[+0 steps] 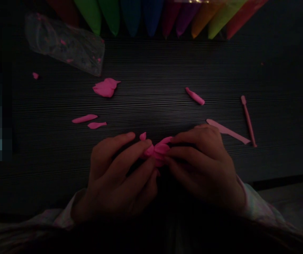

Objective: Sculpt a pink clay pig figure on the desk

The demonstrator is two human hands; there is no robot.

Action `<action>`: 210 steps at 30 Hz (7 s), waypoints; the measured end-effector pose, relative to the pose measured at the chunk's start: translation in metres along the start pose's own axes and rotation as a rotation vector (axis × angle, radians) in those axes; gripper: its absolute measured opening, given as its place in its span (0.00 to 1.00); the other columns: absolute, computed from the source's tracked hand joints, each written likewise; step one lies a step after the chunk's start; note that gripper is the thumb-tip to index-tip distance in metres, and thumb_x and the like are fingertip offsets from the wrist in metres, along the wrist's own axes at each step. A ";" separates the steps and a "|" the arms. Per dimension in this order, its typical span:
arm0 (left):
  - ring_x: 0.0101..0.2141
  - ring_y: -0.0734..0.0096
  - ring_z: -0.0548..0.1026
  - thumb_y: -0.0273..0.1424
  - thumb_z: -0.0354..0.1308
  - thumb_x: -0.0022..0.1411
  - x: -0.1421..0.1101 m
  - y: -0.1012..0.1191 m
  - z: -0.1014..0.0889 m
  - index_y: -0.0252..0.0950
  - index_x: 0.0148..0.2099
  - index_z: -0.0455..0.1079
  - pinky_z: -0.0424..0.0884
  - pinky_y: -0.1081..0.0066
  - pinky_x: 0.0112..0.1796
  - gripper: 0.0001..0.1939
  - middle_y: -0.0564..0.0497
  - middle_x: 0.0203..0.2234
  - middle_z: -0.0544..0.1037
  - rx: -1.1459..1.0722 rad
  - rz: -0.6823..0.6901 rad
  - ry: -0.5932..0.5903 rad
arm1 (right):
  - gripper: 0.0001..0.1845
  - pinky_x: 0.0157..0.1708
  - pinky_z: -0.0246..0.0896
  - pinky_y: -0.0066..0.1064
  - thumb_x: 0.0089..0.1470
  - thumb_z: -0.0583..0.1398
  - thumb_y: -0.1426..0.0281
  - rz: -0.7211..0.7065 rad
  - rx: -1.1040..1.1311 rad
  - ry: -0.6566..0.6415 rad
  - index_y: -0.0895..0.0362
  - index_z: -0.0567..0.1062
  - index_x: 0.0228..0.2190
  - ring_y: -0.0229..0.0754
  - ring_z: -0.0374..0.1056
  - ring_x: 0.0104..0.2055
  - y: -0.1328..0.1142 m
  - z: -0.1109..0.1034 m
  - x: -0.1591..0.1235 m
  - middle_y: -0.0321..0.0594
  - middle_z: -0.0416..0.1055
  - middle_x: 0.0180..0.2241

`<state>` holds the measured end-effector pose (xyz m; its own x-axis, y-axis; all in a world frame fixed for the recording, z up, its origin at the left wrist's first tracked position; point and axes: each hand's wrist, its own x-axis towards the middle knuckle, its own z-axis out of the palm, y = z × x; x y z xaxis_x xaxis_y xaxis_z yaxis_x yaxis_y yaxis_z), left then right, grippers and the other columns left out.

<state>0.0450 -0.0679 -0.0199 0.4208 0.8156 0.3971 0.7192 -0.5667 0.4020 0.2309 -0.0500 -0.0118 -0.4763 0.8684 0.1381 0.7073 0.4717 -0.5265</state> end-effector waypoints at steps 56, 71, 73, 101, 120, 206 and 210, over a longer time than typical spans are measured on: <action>0.46 0.59 0.64 0.31 0.58 0.51 -0.001 0.002 0.003 0.41 0.42 0.72 0.64 0.59 0.45 0.13 0.47 0.44 0.71 0.027 -0.024 -0.130 | 0.03 0.43 0.56 0.44 0.45 0.60 0.73 0.026 0.017 0.029 0.56 0.73 0.27 0.41 0.65 0.36 0.001 0.003 -0.003 0.37 0.72 0.33; 0.45 0.61 0.65 0.29 0.59 0.50 -0.004 0.002 0.005 0.40 0.38 0.72 0.61 0.61 0.47 0.10 0.49 0.43 0.70 0.012 -0.027 -0.111 | 0.06 0.42 0.54 0.43 0.44 0.61 0.74 0.028 0.120 -0.004 0.56 0.72 0.29 0.40 0.64 0.35 0.008 0.003 -0.005 0.37 0.72 0.33; 0.46 0.60 0.65 0.30 0.59 0.50 -0.004 0.002 0.006 0.40 0.38 0.72 0.61 0.61 0.47 0.10 0.49 0.43 0.70 0.012 -0.015 -0.112 | 0.06 0.42 0.54 0.43 0.43 0.61 0.74 0.026 0.125 -0.005 0.56 0.72 0.29 0.40 0.64 0.35 0.008 0.003 -0.006 0.37 0.72 0.33; 0.44 0.62 0.67 0.28 0.59 0.50 -0.001 0.002 0.004 0.40 0.36 0.72 0.63 0.62 0.45 0.09 0.51 0.42 0.70 0.003 -0.028 -0.116 | 0.02 0.43 0.54 0.44 0.45 0.60 0.73 0.031 0.110 -0.010 0.57 0.72 0.27 0.39 0.65 0.35 0.007 0.003 -0.004 0.38 0.73 0.33; 0.44 0.61 0.67 0.30 0.59 0.50 -0.004 0.001 0.005 0.40 0.39 0.72 0.63 0.62 0.46 0.11 0.50 0.43 0.71 0.009 -0.003 -0.114 | 0.03 0.43 0.54 0.43 0.45 0.60 0.74 0.025 0.119 0.001 0.57 0.72 0.28 0.39 0.65 0.35 0.007 0.003 -0.004 0.38 0.73 0.33; 0.33 0.72 0.64 0.23 0.60 0.48 -0.012 0.002 0.012 0.41 0.37 0.71 0.61 0.60 0.47 0.12 0.55 0.29 0.68 -0.139 0.000 -0.025 | 0.07 0.32 0.59 0.33 0.48 0.58 0.76 0.157 -0.289 0.115 0.56 0.68 0.32 0.38 0.64 0.31 0.021 -0.022 -0.019 0.37 0.70 0.29; 0.33 0.73 0.64 0.24 0.62 0.46 -0.018 -0.001 0.018 0.41 0.37 0.72 0.60 0.60 0.49 0.14 0.55 0.31 0.67 -0.160 0.032 0.045 | 0.05 0.36 0.60 0.37 0.49 0.57 0.74 0.248 -0.347 0.106 0.56 0.69 0.32 0.41 0.64 0.36 0.037 -0.022 -0.022 0.40 0.69 0.32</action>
<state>0.0469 -0.0802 -0.0425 0.4141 0.7930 0.4468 0.6072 -0.6064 0.5135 0.2788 -0.0484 -0.0162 -0.2263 0.9642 0.1380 0.9356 0.2546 -0.2445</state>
